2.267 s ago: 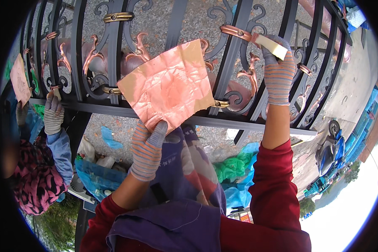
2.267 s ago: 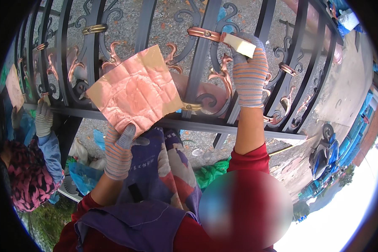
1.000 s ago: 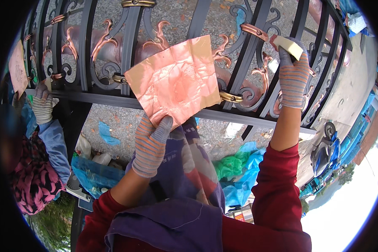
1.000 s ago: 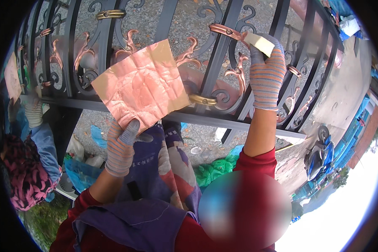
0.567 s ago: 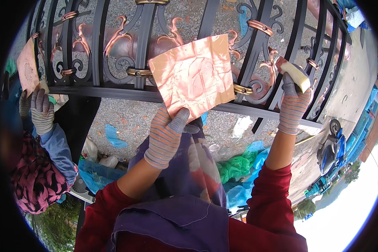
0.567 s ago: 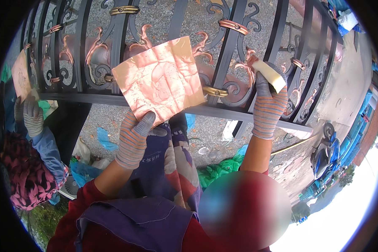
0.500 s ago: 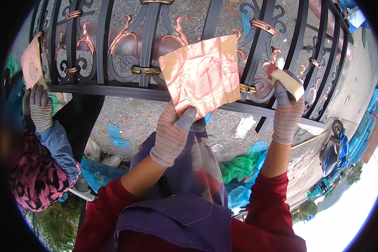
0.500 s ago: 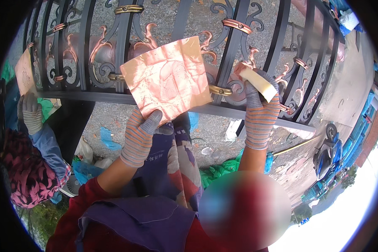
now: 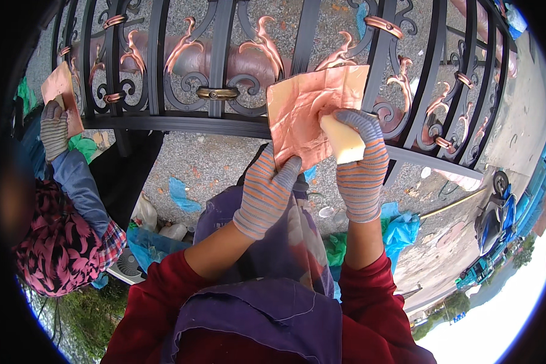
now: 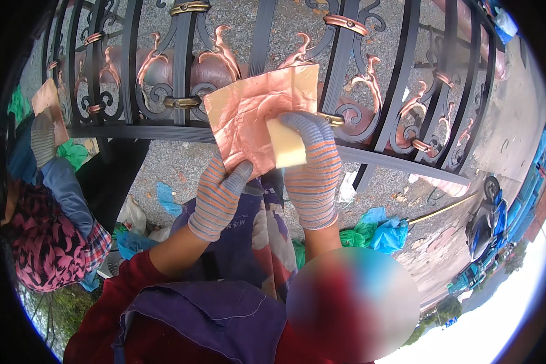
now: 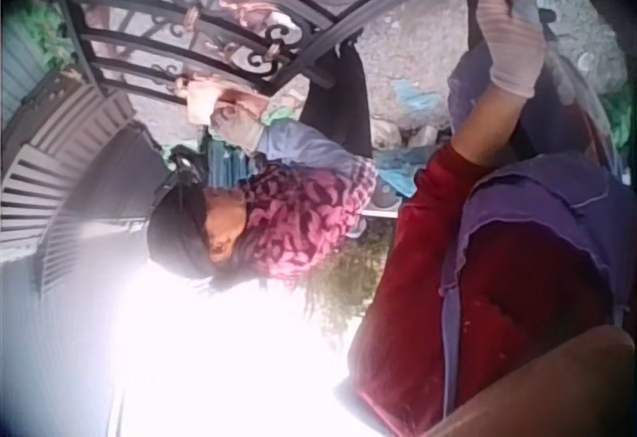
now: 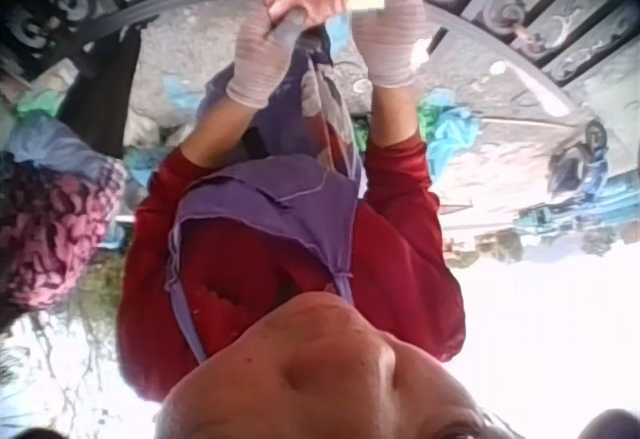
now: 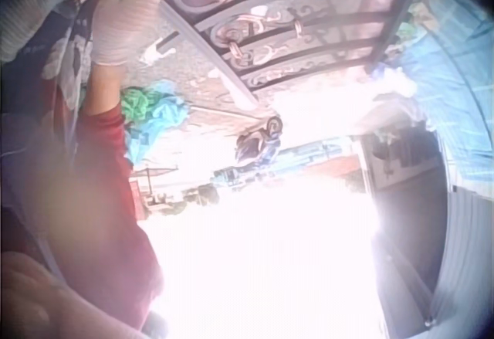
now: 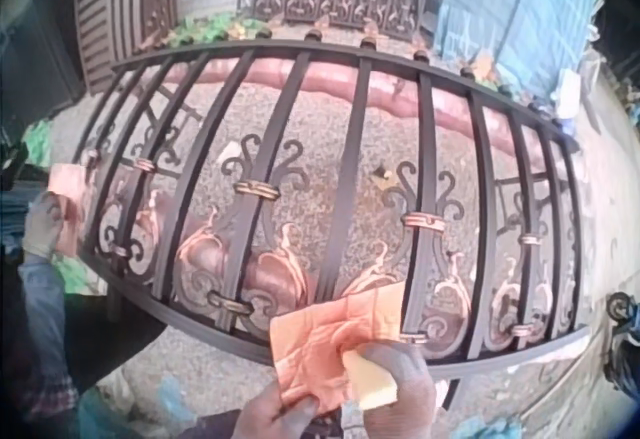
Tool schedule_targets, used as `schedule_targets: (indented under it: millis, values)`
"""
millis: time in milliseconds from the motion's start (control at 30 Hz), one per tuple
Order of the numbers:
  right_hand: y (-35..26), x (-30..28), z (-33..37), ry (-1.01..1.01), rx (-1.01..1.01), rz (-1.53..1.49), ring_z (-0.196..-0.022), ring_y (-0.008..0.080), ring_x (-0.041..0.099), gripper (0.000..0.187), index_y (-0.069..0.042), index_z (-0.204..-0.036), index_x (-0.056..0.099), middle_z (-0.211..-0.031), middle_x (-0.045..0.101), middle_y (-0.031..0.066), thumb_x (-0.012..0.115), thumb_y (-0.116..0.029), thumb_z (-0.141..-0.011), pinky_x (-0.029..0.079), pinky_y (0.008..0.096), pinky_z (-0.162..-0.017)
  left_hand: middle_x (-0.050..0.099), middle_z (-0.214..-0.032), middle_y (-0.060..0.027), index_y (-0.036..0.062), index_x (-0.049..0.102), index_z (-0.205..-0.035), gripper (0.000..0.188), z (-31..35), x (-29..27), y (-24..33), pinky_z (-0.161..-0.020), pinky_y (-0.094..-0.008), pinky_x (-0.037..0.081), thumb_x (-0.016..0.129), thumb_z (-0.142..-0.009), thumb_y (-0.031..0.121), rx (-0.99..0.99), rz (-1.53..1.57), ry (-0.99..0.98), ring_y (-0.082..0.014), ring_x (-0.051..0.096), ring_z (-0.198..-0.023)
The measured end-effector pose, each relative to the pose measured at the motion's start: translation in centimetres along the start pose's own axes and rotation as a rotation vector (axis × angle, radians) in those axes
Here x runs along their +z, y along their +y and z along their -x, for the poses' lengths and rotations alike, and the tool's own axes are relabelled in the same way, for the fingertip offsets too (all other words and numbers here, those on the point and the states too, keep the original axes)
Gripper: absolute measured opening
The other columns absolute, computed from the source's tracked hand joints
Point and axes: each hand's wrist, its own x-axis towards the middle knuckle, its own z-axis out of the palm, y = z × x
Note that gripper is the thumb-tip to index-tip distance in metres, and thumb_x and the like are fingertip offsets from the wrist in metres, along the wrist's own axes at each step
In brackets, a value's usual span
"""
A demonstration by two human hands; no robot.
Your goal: The person applies pink paint to a metal gate using a brush, repeatedly dipping the brush into a paint container held in the other hand. The person works on the decorative elements of the gate, moving along its length to cover different sections.
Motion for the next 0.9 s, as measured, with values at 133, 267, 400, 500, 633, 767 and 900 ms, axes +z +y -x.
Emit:
schedule_targets:
  millis: [133,267,400,500,633,767,900]
  values:
    - [0.7,-1.2,0.7,-0.008,0.073,-0.043,-0.095,0.0237,0.065,0.031,-0.002,-0.110,0.061,-0.103,0.066,0.0105,0.056,0.004,-0.080,0.051,0.0311,-0.086,0.061,-0.096,-0.0190,0.0010,0.063,-0.106,0.025,0.3,0.7,0.8,-0.068,-0.0415,0.051,0.068,-0.082,0.007,-0.173,0.211,-0.040,-0.0327,0.062,-0.083]
    - [0.7,-0.8,0.4,-0.017,0.052,-0.108,-0.093,0.0262,0.065,0.030,-0.003,-0.107,0.062,-0.101,0.066,0.0114,0.058,0.005,-0.078,0.052,0.0327,-0.083,0.066,-0.098,-0.0124,-0.0028,0.057,-0.111,0.027,0.2,0.8,2.0,-0.075,-0.0315,0.052,0.064,-0.087,0.007,-0.333,0.332,-0.032,-0.0208,0.064,-0.085]
    - [0.2,-0.2,1.1,-0.185,0.067,-0.251,-0.088,0.0267,0.065,0.029,-0.007,-0.101,0.065,-0.095,0.066,0.0114,0.065,0.004,-0.075,0.051,0.0327,-0.079,0.065,-0.101,-0.0128,-0.0043,0.058,-0.107,0.024,1.4,1.3,0.1,-0.075,-0.0269,0.055,0.064,-0.089,0.009,-0.417,0.489,-0.006,-0.0173,0.065,-0.088]
    - [1.7,-2.6,1.4,-0.133,0.215,-0.200,-0.091,0.0216,0.065,0.031,-0.004,-0.105,0.063,-0.100,0.067,0.0094,0.066,0.005,-0.076,0.050,0.0295,-0.083,0.065,-0.100,-0.0134,-0.0043,0.058,-0.104,0.022,1.3,0.4,0.3,-0.066,-0.0256,0.057,0.065,-0.089,0.011,-0.667,0.645,0.040,-0.0169,0.066,-0.083]
    - [6.6,-5.2,2.1,0.045,0.356,-0.134,-0.094,0.0239,0.064,0.029,-0.001,-0.112,0.058,-0.105,0.065,0.0137,0.061,0.000,-0.083,0.048,0.0311,-0.088,0.063,-0.095,-0.0112,-0.0004,0.056,-0.104,0.025,-0.1,-1.8,0.5,-0.058,-0.0282,0.059,0.067,-0.087,0.014,-0.673,0.677,0.136,-0.0167,0.065,-0.069]
    - [7.0,-4.3,1.7,0.019,0.260,0.019,-0.091,0.0220,0.062,0.026,-0.004,-0.109,0.061,-0.101,0.063,0.0112,0.064,-0.001,-0.084,0.048,0.0318,-0.085,0.065,-0.091,-0.0110,-0.0008,0.056,-0.103,0.026,-0.3,-2.3,1.0,-0.054,-0.0272,0.058,0.067,-0.088,0.016,-0.788,0.894,0.269,-0.0162,0.065,-0.067]
    - [6.6,-1.2,0.4,-0.045,-0.051,0.205,-0.090,0.0255,0.061,0.033,-0.007,-0.107,0.062,-0.096,0.064,0.0090,0.069,0.001,-0.076,0.047,0.0318,-0.085,0.065,-0.091,-0.0092,-0.0025,0.056,-0.103,0.027,0.9,-1.8,0.1,-0.057,-0.0263,0.056,0.068,-0.086,0.014,-0.715,0.673,0.205,-0.0156,0.065,-0.070]
